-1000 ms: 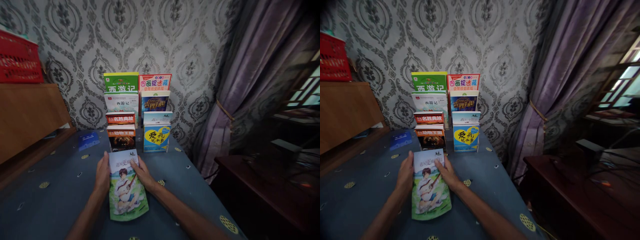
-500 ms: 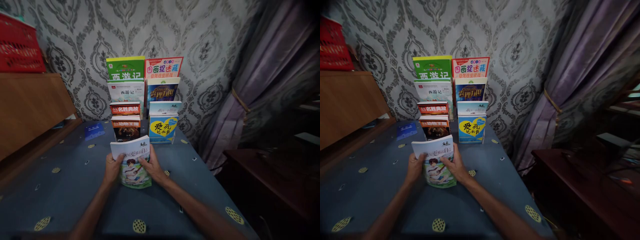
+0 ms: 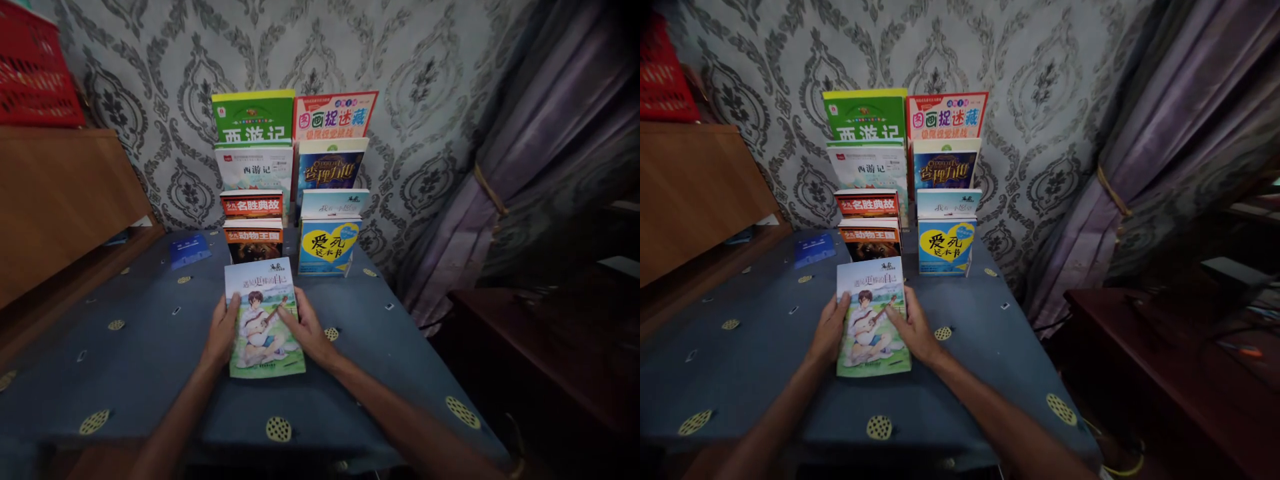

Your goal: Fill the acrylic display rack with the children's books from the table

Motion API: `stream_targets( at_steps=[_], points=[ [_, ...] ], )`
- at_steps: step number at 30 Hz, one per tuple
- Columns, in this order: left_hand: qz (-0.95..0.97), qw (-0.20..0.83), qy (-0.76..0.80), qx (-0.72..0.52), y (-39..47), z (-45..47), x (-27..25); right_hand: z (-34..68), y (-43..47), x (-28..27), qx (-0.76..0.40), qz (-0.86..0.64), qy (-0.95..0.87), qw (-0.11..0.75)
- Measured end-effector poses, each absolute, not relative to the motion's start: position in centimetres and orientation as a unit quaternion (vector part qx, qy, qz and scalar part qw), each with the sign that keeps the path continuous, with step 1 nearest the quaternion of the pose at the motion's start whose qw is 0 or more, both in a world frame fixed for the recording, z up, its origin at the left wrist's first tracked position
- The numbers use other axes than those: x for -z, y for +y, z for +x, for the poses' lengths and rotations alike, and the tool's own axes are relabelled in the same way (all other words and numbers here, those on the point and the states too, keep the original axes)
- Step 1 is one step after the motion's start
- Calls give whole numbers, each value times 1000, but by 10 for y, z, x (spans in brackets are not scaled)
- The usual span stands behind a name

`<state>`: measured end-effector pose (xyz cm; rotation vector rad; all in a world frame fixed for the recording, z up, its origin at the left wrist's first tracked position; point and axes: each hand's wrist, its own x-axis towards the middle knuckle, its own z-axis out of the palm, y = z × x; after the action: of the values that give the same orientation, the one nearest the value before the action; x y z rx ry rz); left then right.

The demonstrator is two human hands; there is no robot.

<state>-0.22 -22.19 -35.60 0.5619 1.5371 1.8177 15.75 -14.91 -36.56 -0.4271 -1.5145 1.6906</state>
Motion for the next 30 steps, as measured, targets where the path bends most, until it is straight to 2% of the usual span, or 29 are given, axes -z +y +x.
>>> stream_targets(
  at_steps=[5,8,12,16,18,24,30],
  points=[
    [184,403,638,-629,-234,-22,361,151,-136,380,-719,-195,-543,386],
    [283,416,644,-576,-237,-35,358,150,-125,393,-711,-249,-545,369],
    [446,280,714,-461,-237,-52,357,156,-115,406,-618,-301,-647,329],
    [540,82,776,-316,-242,-59,365,162,-113,401,-329,-328,-822,329],
    [590,21,768,-247,-243,-58,371,158,-115,395,-235,-292,-872,315],
    [644,-34,742,-184,-233,-50,385,108,-113,391,-227,-115,-940,230],
    [648,-84,746,-126,-231,-47,390,96,-93,400,-219,-129,-950,180]
  ],
)
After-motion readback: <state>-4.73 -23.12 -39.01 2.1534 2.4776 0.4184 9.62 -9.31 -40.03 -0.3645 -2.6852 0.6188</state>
